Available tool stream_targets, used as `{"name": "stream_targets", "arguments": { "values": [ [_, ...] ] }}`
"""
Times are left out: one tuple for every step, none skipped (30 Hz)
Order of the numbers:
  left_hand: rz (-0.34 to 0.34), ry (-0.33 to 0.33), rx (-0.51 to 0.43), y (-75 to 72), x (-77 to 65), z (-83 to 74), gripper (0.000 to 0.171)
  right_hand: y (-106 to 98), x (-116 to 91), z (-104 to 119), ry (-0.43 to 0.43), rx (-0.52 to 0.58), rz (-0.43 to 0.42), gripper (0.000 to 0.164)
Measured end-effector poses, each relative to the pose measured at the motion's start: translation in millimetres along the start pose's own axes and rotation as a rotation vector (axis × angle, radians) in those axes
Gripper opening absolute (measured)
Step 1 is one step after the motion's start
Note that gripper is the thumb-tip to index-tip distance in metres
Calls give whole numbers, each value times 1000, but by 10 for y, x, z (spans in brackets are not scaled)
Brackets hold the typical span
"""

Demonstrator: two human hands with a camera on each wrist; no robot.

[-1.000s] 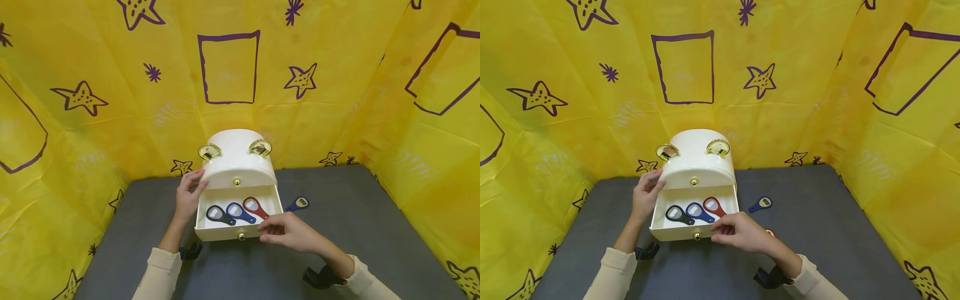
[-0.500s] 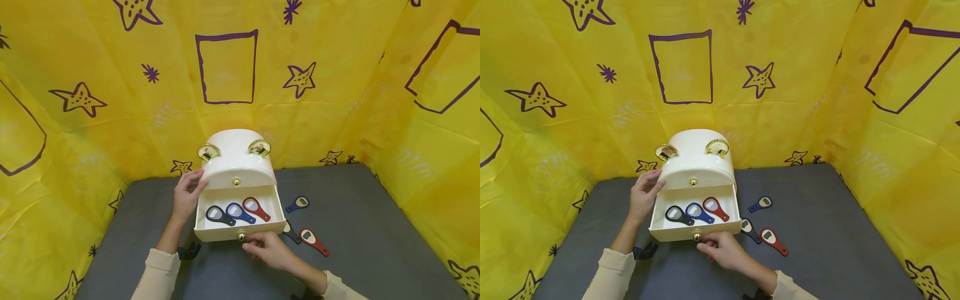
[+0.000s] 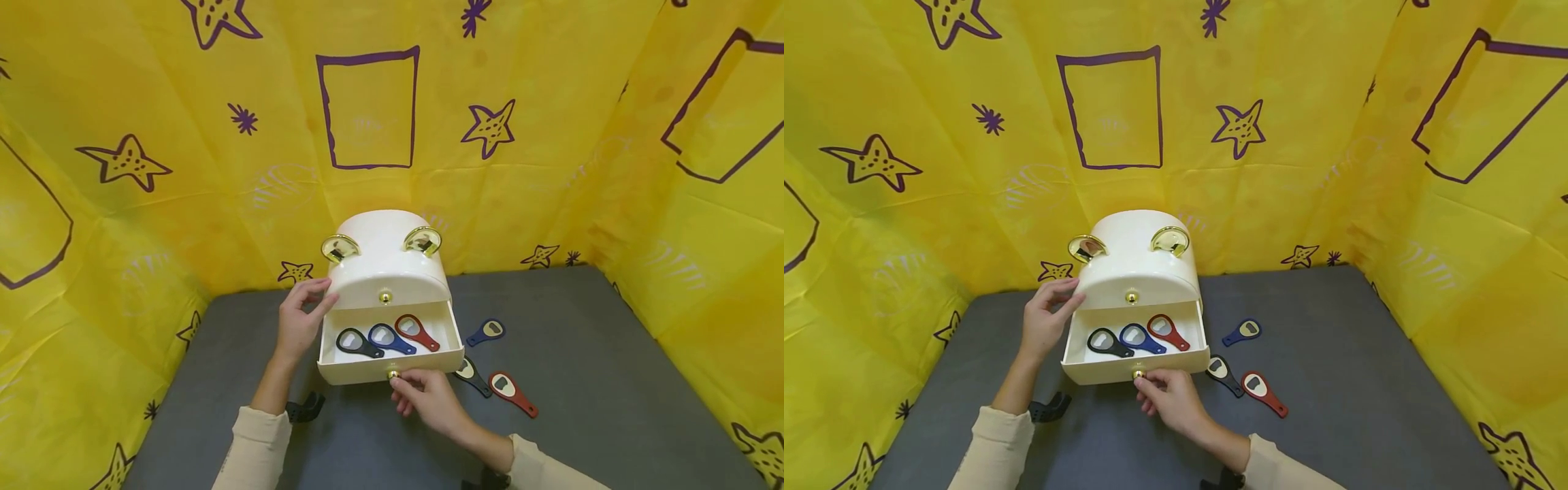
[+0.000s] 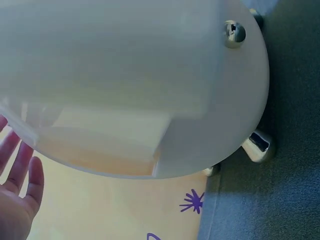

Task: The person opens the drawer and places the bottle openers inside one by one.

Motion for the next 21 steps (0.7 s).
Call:
{"name": "stream_targets", "arguments": {
  "values": [
    [4, -7, -5, -4, 1, -4, 26, -6, 41, -6, 1, -4, -12, 25],
    [8, -14, -10, -8, 3, -7, 26, -14, 84, -8, -2, -7, -20, 25],
    [12, -21, -12, -11, 4, -8, 25, -24, 130, -15, -1, -13, -30, 25],
    [16, -28, -14, -16, 3, -6, 25, -35, 180, -24, 0, -14, -38, 25],
    [22, -34, -17, -19, 3, -4, 25, -45, 230, -28, 0, -11, -45, 24],
    [26, -39, -21, -22, 4, 0, 25, -53, 280, -34, -1, -14, -48, 24],
    [30, -43, -28, -24, 3, 7, 25, -60, 329, -32, 0, -13, -50, 24],
    [34, -44, -33, -25, 2, 15, 25, -65, 377, -31, -2, -12, -53, 24],
    [37, -45, -41, -25, 2, 22, 25, -69, 425, -36, 2, -14, -57, 24],
    [40, -44, -48, -25, 1, 29, 24, -74, 470, -37, 0, -13, -59, 25],
    [41, -42, -56, -24, 0, 34, 24, -77, 513, -37, -4, -14, -61, 25],
    [41, -38, -64, -23, 0, 41, 24, -82, 554, -40, -4, -20, -64, 26],
    [39, -34, -68, -21, -1, 47, 24, -88, 594, -45, -2, -22, -69, 26],
    [38, -29, -72, -20, -1, 49, 24, -96, 633, -50, -4, -28, -75, 27],
    [37, -25, -75, -16, -3, 52, 23, -106, 668, -60, -3, -34, -82, 27],
    [35, -21, -78, -12, -5, 55, 23, -115, 701, -66, -1, -37, -90, 28],
    [32, -16, -82, -8, -7, 60, 23, -123, 732, -68, 0, -39, -98, 28],
    [28, -12, -84, -4, -9, 65, 23, -131, 758, -69, 3, -40, -106, 28],
    [24, -8, -85, 0, -11, 69, 23, -137, 780, -67, -1, -40, -113, 28],
    [20, -7, -88, 3, -13, 71, 23, -142, 797, -64, -4, -44, -120, 27],
    [16, -6, -87, 6, -16, 74, 23, -147, 810, -65, -7, -46, -124, 28]
  ]
}}
Point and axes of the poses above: each hand's wrist, its own x-axis towards the middle knuckle, its own y-axis out of the palm, z = x × y, the point moved 2 cm from there along x, towards the middle knuckle, and after that the axes turned 2 degrees about -y, right-handed, at the moved point
